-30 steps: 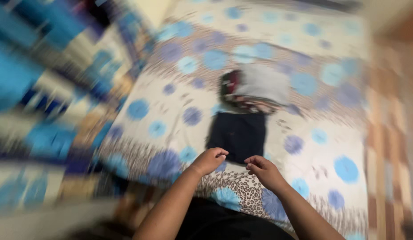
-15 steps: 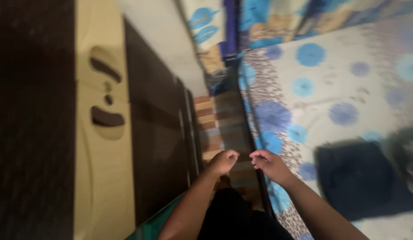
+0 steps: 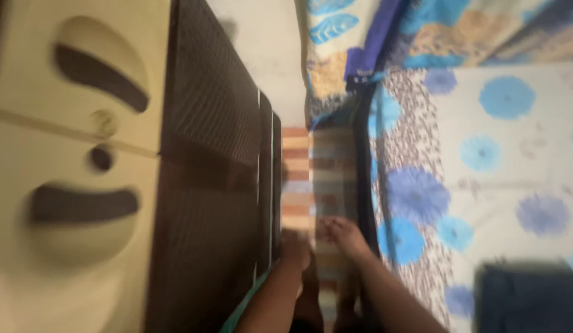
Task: The person takes hangers from a closet, places a jacket on one hanger and a shirt on another, and hangs them back in the closet before organizing folded clothes into a drawer.
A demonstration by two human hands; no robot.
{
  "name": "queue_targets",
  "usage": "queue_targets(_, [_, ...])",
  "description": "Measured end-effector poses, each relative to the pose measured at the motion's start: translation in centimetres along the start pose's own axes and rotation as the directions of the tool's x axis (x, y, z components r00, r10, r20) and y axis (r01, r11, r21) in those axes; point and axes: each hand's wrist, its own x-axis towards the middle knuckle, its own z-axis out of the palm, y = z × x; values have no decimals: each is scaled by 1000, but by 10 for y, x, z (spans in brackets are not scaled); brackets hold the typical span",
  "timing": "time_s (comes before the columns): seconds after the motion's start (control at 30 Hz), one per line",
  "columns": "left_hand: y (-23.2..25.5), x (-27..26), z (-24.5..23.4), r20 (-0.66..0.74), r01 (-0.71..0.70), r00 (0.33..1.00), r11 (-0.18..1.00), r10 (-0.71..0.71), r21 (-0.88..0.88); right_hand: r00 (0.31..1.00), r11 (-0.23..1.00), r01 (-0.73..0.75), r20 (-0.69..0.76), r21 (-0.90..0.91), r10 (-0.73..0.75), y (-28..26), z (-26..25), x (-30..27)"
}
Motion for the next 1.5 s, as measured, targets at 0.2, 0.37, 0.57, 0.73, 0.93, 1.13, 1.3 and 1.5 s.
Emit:
queue_targets(0.2, [-46, 103, 33, 59, 10, 997, 888, -41, 460, 987, 950, -159, 25, 267, 158, 21, -1, 84])
queue_targets(0.37, [-107, 228, 78, 6, 64, 996, 787, -86, 613, 957, 911, -291, 101, 291, 274, 21, 4, 139])
queue_targets(0.57, [-139, 293, 118, 8, 73, 994, 719, -108, 691, 946, 940, -315, 120, 129, 300, 59, -2, 143])
queue_targets(0.73, [-123, 288, 137, 20, 71, 992, 686, -123, 724, 942, 932, -334, 65, 142, 328, 99, -32, 114])
queue_targets(0.93, [-108, 327, 67, -126, 174, 983, 483, -130, 858, 942, 940, -330, -40, 84, 334, 93, -65, 77])
queue_targets(1.13, [-146, 311, 72, -111, 126, 992, 291, -66, 949, 928, 908, -365, 3, 204, 372, 95, -51, 86])
queue_targets(1.3, [-151, 309, 74, -123, 145, 989, 363, -86, 920, 966, 926, -259, 77, 275, 247, 79, -40, 113])
queue_targets(1.5, [-98, 332, 79, -162, 175, 984, 436, -68, 883, 964, 957, -227, -97, 178, 246, 71, -64, 133])
